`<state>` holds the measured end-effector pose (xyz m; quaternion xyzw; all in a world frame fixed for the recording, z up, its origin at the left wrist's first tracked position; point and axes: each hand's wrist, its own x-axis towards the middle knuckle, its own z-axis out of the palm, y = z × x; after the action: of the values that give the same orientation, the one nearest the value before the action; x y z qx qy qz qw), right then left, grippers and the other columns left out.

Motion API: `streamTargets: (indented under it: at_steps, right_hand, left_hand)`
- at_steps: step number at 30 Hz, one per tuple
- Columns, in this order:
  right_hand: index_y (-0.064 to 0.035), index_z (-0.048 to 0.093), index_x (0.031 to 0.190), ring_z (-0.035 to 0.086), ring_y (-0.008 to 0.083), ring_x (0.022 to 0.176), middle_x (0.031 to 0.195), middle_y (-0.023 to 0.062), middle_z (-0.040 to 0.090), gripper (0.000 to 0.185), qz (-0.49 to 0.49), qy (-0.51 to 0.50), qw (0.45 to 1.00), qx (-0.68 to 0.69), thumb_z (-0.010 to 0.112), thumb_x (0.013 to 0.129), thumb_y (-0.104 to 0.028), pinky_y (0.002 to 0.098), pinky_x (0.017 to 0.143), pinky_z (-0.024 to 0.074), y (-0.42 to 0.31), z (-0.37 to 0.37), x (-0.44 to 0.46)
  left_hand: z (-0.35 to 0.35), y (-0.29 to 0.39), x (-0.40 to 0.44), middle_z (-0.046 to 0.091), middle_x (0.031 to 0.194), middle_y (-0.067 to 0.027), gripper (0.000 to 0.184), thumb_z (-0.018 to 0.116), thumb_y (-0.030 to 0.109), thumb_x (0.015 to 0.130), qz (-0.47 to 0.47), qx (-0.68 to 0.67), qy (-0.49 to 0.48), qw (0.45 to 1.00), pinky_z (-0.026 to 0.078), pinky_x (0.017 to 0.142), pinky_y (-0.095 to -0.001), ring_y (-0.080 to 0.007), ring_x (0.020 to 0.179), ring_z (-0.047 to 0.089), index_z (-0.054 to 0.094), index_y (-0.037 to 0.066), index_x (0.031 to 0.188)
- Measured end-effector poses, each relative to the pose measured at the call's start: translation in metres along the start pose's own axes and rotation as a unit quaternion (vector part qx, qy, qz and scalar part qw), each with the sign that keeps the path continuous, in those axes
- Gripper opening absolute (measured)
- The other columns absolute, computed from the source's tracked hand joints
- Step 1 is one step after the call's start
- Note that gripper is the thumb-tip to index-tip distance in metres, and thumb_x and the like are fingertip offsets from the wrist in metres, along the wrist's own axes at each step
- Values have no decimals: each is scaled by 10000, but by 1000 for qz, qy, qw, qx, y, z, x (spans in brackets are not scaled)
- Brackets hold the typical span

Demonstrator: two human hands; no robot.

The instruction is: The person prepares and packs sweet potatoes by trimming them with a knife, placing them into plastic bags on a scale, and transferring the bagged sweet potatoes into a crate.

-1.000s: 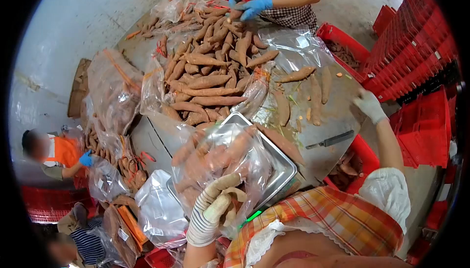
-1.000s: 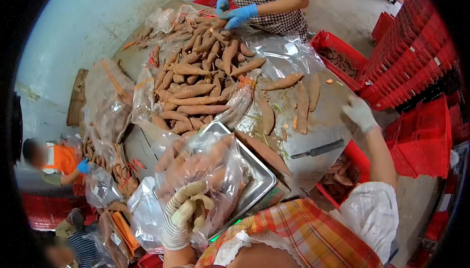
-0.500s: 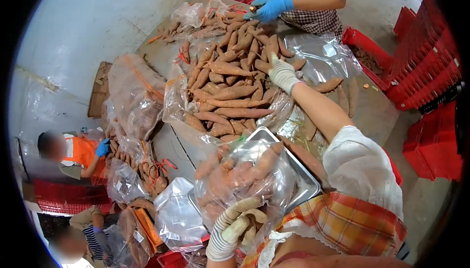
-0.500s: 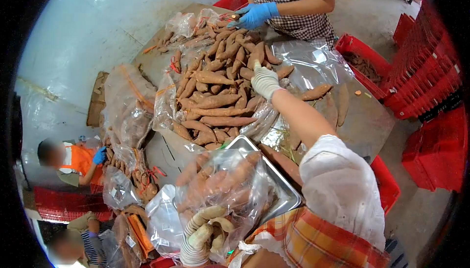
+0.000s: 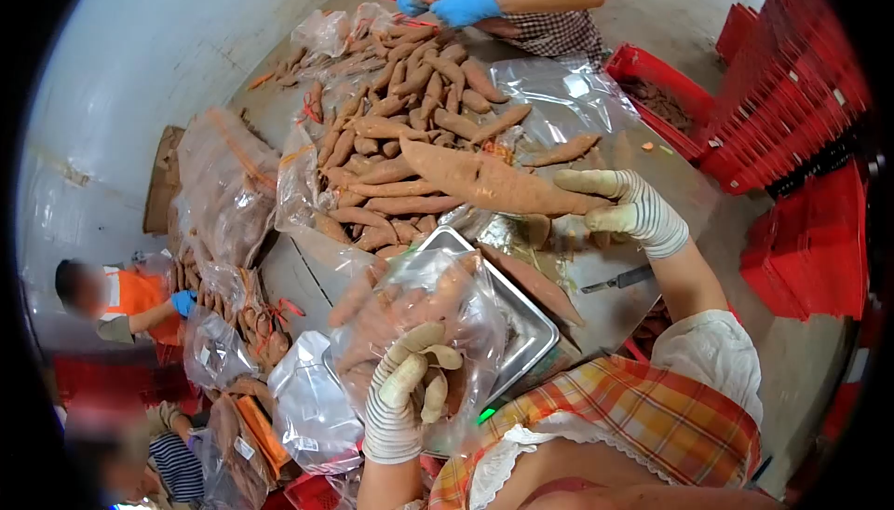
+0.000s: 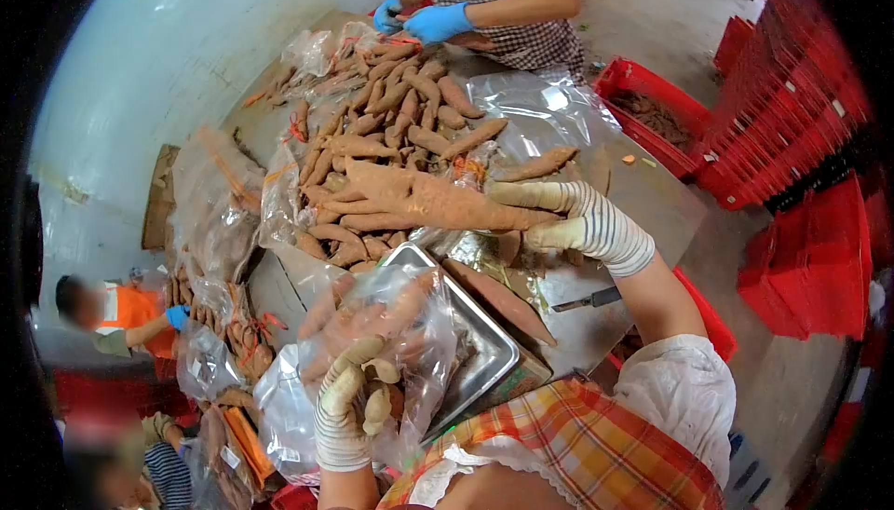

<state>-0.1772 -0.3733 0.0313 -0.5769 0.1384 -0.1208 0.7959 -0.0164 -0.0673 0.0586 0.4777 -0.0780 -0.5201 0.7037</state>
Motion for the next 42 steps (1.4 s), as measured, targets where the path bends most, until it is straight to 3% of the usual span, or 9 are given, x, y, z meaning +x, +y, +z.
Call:
streamTargets:
  at_steps: [11,22,25,30,32,36,39,41,42]
  right_hand:
    - [21,609,1127,593,142,881,1012,81,642,406,-47,184,952,-242,650,756,-140,277,787,483,-19,-72,-111]
    - [-88,681,1012,616,183,698,781,43,663,371,430,292,794,-315,684,645,-142,325,594,513,43,-172,-270]
    - [-94,661,1039,578,153,593,736,37,630,398,416,300,850,-122,649,649,-15,302,516,466,132,-209,-313]
    - [-12,601,1091,598,195,714,820,99,640,414,460,410,701,-358,620,681,-62,328,617,495,168,-206,-307]
    - [-14,585,1115,609,205,754,859,121,655,401,290,467,653,-521,601,725,-105,334,691,497,179,-226,-293]
    - [-16,598,1098,627,240,886,984,158,657,373,204,425,735,-488,559,771,-191,328,798,476,115,-212,-170]
    - [6,588,1081,595,144,768,954,94,642,321,-74,343,807,-475,557,790,-127,285,699,483,70,-136,-55]
    - [-24,612,1078,586,77,695,910,103,640,311,-97,219,836,-494,534,813,-167,242,592,469,59,-96,15]
    - [-33,602,1100,602,119,740,896,108,642,340,89,157,897,-403,536,811,-200,271,646,483,19,-56,44]
  left_hand:
    - [-3,-20,4,646,866,-144,399,562,245,872,75,15,31,997,279,317,-192,-99,385,415,537,-9,1178]
    - [-16,-27,8,638,933,-138,424,496,250,919,83,59,36,994,243,307,-165,-54,395,347,474,-25,1241]
    - [-20,-29,8,647,892,-126,407,523,257,902,52,42,-16,998,251,313,-171,-59,386,354,517,-24,1197]
    - [-16,-32,3,630,910,-125,426,490,262,926,87,78,1,993,239,312,-162,-40,402,334,491,-22,1243]
    - [-16,-31,4,628,891,-149,439,517,263,905,92,66,-3,994,230,310,-174,-52,381,327,490,-26,1235]
    - [-20,-30,3,635,891,-181,426,561,228,873,53,14,-13,998,270,323,-210,-91,366,370,509,-17,1217]
    - [-20,-31,5,652,930,-182,389,560,208,876,39,-24,-47,998,292,352,-188,-94,388,416,531,-14,1194]
    - [-20,-30,5,653,929,-177,383,562,203,877,30,-33,-58,997,290,348,-183,-94,389,424,532,-15,1190]
    - [-11,-12,-1,653,929,-176,382,562,203,878,11,-44,-49,998,290,344,-185,-94,388,426,531,-16,1189]
